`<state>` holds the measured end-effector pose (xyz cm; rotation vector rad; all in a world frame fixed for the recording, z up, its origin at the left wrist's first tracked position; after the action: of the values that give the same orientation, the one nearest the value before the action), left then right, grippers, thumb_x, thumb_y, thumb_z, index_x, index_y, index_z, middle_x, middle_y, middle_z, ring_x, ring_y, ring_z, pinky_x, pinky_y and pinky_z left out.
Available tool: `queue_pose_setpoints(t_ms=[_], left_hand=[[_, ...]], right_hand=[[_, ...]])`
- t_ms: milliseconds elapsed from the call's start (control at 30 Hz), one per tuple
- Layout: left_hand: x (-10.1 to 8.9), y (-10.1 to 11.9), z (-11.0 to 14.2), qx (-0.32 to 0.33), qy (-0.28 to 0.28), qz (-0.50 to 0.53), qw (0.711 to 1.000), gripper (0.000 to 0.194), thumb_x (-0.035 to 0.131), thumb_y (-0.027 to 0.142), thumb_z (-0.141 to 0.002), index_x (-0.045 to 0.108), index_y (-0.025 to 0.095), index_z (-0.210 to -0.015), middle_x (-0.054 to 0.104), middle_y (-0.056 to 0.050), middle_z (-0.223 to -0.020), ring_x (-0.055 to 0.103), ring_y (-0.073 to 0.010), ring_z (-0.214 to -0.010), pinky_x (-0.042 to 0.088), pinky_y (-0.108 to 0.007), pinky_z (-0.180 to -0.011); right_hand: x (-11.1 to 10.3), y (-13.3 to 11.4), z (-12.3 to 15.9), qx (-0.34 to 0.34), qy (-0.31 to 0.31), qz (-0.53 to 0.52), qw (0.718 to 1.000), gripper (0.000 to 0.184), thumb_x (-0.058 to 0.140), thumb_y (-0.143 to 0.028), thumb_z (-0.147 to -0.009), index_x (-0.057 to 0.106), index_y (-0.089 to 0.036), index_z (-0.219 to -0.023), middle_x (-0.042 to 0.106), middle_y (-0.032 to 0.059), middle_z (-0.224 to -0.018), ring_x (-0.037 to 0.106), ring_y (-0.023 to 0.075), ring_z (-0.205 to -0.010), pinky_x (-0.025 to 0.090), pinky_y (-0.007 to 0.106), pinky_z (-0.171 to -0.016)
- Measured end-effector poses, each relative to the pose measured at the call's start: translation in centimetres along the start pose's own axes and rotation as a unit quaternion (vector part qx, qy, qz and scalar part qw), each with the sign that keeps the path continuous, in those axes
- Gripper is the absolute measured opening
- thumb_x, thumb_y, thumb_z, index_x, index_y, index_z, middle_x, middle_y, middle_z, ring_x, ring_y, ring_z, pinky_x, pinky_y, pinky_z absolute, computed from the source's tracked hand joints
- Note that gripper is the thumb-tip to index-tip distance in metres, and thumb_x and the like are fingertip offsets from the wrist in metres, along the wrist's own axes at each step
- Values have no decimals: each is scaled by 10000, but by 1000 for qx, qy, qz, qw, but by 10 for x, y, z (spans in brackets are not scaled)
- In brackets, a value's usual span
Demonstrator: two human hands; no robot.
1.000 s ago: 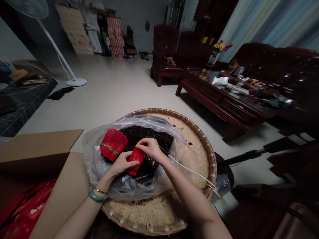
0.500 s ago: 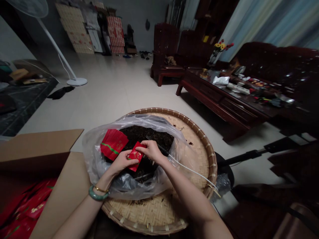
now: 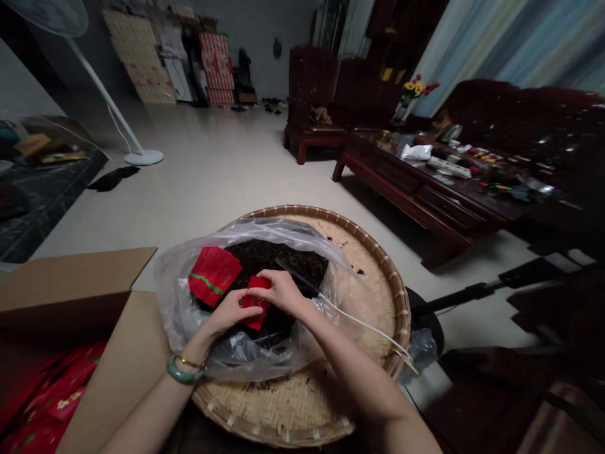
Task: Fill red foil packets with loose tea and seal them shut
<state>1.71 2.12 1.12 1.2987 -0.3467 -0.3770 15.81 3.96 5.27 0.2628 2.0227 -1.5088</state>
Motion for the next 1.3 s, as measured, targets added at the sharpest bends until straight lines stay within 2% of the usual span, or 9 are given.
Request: queue_pose_setpoints(t_ms=[200,267,333,467,633,767,933,1133,1300], left_hand=[[2,1,2,-21,-13,77,997,474,791,297,-584,596,105,-971,711,-93,-885,679,-211,-754,518,-288,-659],[1,1,2,-41,2,99,994,466,796,309,-583,599,99,-950,714,-117,-893,688,-208,-712,524,-273,-610],[-2,1,2,-43,31,124,991,476,808,303,-567,609,93,-944,713,-134,-926,690,-200,-703,534,-264,-604],[-5,2,0,-36,75,165,983,494,818,303,-555,616,79,-946,703,-155,-977,692,-191,-702,553,-256,-594],[-7,2,1,-30,87,188,978,518,828,315,-537,607,78,-941,702,-165,-975,692,-189,-665,559,-250,-553],[-8,4,1,-24,105,186,977,535,841,303,-507,601,80,-929,707,-155,-949,687,-183,-627,561,-258,-545],[-7,4,1,-17,112,163,980,517,837,314,-504,606,79,-902,712,-144,-911,679,-177,-597,550,-257,-540],[-5,0,0,-13,74,104,992,465,816,311,-537,618,81,-889,709,-78,-754,669,-171,-591,530,-250,-552],[-4,-1,0,-23,58,87,994,433,812,306,-542,594,98,-853,683,-34,-658,656,-164,-557,509,-238,-524]], right_hand=[[-2,11,-8,29,49,-34,998,277,516,-383,-858,669,-167,-780,648,2,-699,560,119,-625,405,204,-580],[-12,19,-8,44,90,24,995,297,421,-350,-908,658,-171,-902,666,38,-828,590,150,-751,441,241,-683],[-22,26,-4,63,108,163,979,265,477,-318,-881,619,-164,-1044,640,92,-995,567,202,-912,432,305,-806],[-27,40,7,116,30,389,913,502,626,-334,-777,510,-126,-1218,568,165,-1113,506,278,-992,417,376,-836],[-15,40,9,94,-20,446,890,595,681,-317,-712,480,-129,-1240,575,163,-1087,490,296,-997,426,387,-802],[-27,41,7,99,8,385,918,508,650,-276,-733,527,-124,-1203,601,158,-1072,516,286,-1010,434,382,-829],[-62,30,5,75,32,124,989,497,619,-361,-776,540,-167,-1227,614,102,-1155,583,220,-1017,449,336,-873],[-54,-13,1,10,-83,64,994,454,675,-352,-719,630,-181,-1137,679,68,-1059,626,221,-940,462,310,-813],[-41,-24,-5,-4,-70,56,996,302,609,-257,-774,676,-179,-1057,702,57,-1003,643,202,-879,457,275,-767]])
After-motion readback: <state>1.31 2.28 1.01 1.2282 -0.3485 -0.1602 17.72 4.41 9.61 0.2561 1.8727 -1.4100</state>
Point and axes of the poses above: each hand's wrist, its own z-axis away from the middle knuckle, its own x-axis out of the palm, y = z × x, the point moved 3 cm from there along -z, towards the middle knuckle
